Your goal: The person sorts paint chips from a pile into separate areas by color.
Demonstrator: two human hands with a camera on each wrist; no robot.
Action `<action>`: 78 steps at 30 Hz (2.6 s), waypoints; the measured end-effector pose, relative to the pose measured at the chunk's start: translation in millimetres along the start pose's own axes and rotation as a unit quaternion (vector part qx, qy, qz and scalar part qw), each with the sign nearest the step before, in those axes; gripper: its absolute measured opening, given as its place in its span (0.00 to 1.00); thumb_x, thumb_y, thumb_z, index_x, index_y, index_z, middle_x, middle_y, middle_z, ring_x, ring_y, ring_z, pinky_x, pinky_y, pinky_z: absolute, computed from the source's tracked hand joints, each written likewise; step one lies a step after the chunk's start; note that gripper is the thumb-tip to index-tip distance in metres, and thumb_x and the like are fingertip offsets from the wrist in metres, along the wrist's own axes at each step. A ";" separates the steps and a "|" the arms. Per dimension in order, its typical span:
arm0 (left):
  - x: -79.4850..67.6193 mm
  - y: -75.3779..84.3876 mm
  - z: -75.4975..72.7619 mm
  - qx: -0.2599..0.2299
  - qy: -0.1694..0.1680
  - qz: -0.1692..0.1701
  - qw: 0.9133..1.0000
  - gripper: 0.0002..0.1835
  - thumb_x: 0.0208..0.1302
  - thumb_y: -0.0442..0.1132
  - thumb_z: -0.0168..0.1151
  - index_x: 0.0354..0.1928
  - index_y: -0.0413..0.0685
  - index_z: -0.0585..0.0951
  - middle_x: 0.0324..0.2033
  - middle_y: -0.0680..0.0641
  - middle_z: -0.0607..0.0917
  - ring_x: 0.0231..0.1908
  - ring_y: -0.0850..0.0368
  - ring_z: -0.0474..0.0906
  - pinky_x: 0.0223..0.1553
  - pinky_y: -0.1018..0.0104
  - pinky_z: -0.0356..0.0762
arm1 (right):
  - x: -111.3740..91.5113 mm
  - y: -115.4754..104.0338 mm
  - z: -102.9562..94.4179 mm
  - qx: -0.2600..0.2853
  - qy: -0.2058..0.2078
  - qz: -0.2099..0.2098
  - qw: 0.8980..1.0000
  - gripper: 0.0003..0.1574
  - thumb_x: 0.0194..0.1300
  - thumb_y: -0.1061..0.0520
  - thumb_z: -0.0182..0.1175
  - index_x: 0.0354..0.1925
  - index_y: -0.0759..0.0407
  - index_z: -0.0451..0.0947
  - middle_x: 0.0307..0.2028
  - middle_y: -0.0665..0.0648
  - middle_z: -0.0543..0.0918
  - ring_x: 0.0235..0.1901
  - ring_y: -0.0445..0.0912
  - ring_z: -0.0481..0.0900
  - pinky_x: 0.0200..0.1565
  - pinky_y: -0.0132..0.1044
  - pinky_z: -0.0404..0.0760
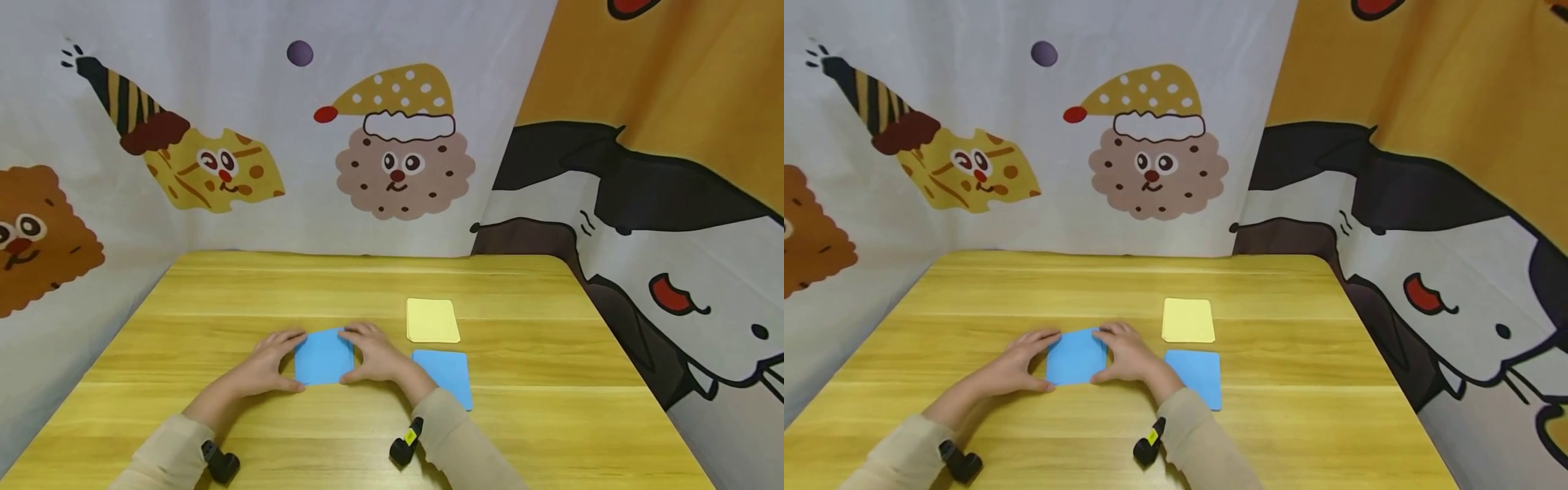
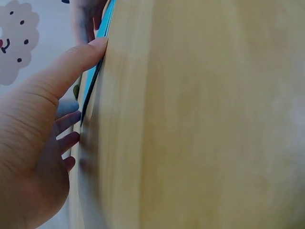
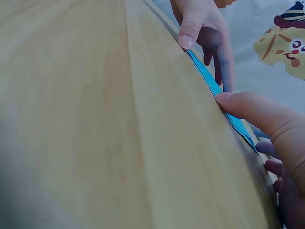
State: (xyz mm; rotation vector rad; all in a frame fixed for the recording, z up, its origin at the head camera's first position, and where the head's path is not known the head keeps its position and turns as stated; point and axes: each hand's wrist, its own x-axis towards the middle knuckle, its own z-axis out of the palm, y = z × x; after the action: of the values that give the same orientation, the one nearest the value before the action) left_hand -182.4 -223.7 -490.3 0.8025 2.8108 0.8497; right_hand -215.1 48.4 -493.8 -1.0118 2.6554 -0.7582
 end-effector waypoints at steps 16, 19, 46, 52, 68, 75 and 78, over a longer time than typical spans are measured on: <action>-0.1 3.9 0.1 -0.027 -0.009 -0.002 1.000 0.50 0.44 0.55 0.76 0.68 0.37 0.67 0.65 0.39 0.65 0.64 0.35 0.57 0.57 0.33 0.55 | 1.9 0.9 0.9 -0.010 -0.002 -0.022 1.000 0.54 0.51 0.37 0.71 0.71 0.50 0.61 0.70 0.53 0.59 0.69 0.51 0.50 0.66 0.51 0.52; -0.8 3.9 0.1 -0.033 -0.009 0.001 0.999 0.51 0.43 0.54 0.77 0.67 0.37 0.67 0.64 0.39 0.65 0.63 0.35 0.58 0.56 0.34 0.57 | 2.5 0.6 0.7 -0.012 -0.006 -0.027 1.000 0.54 0.51 0.38 0.71 0.71 0.50 0.62 0.69 0.53 0.59 0.69 0.51 0.50 0.66 0.50 0.52; 12.9 29.2 -4.3 -0.042 0.009 0.044 0.998 0.51 0.41 0.50 0.79 0.67 0.37 0.68 0.65 0.40 0.64 0.62 0.39 0.58 0.54 0.37 0.62 | -20.1 6.1 -16.7 0.031 0.023 -0.031 0.999 0.56 0.49 0.41 0.73 0.71 0.53 0.61 0.68 0.58 0.58 0.68 0.51 0.51 0.62 0.50 0.61; 26.3 43.9 2.3 -0.044 0.006 0.053 0.998 0.50 0.41 0.50 0.78 0.68 0.41 0.68 0.65 0.41 0.63 0.62 0.40 0.58 0.53 0.39 0.64 | -39.7 13.7 -29.1 0.019 0.045 -0.026 0.998 0.57 0.47 0.40 0.73 0.71 0.53 0.62 0.68 0.59 0.58 0.67 0.51 0.51 0.62 0.52 0.60; 64.4 89.4 32.8 -0.102 -0.003 0.100 0.990 0.47 0.43 0.46 0.78 0.68 0.45 0.69 0.66 0.42 0.62 0.65 0.44 0.54 0.57 0.44 0.63 | -102.4 40.7 -62.2 0.012 0.107 -0.028 0.994 0.54 0.43 0.44 0.76 0.67 0.54 0.68 0.64 0.60 0.62 0.64 0.54 0.55 0.54 0.57 0.66; 76.3 104.0 44.3 -0.112 -0.016 0.108 0.988 0.46 0.44 0.47 0.78 0.68 0.47 0.70 0.67 0.43 0.61 0.66 0.46 0.53 0.59 0.45 0.61 | -123.5 48.8 -70.7 0.025 0.102 -0.002 0.994 0.53 0.43 0.44 0.76 0.67 0.52 0.69 0.64 0.58 0.62 0.63 0.52 0.55 0.54 0.55 0.68; 80.8 109.9 50.9 -0.115 -0.027 0.111 0.987 0.46 0.44 0.47 0.78 0.68 0.48 0.70 0.67 0.44 0.61 0.67 0.48 0.52 0.60 0.46 0.61 | -133.4 53.5 -72.1 0.028 0.099 0.000 0.995 0.51 0.44 0.45 0.76 0.66 0.53 0.70 0.64 0.60 0.62 0.63 0.53 0.55 0.54 0.56 0.68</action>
State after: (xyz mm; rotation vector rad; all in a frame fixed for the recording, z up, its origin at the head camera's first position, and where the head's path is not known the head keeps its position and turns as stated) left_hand -189.2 -79.7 -469.1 1.0950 2.5465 1.1406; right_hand -171.5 199.5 -460.3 -0.9689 2.7804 -0.9740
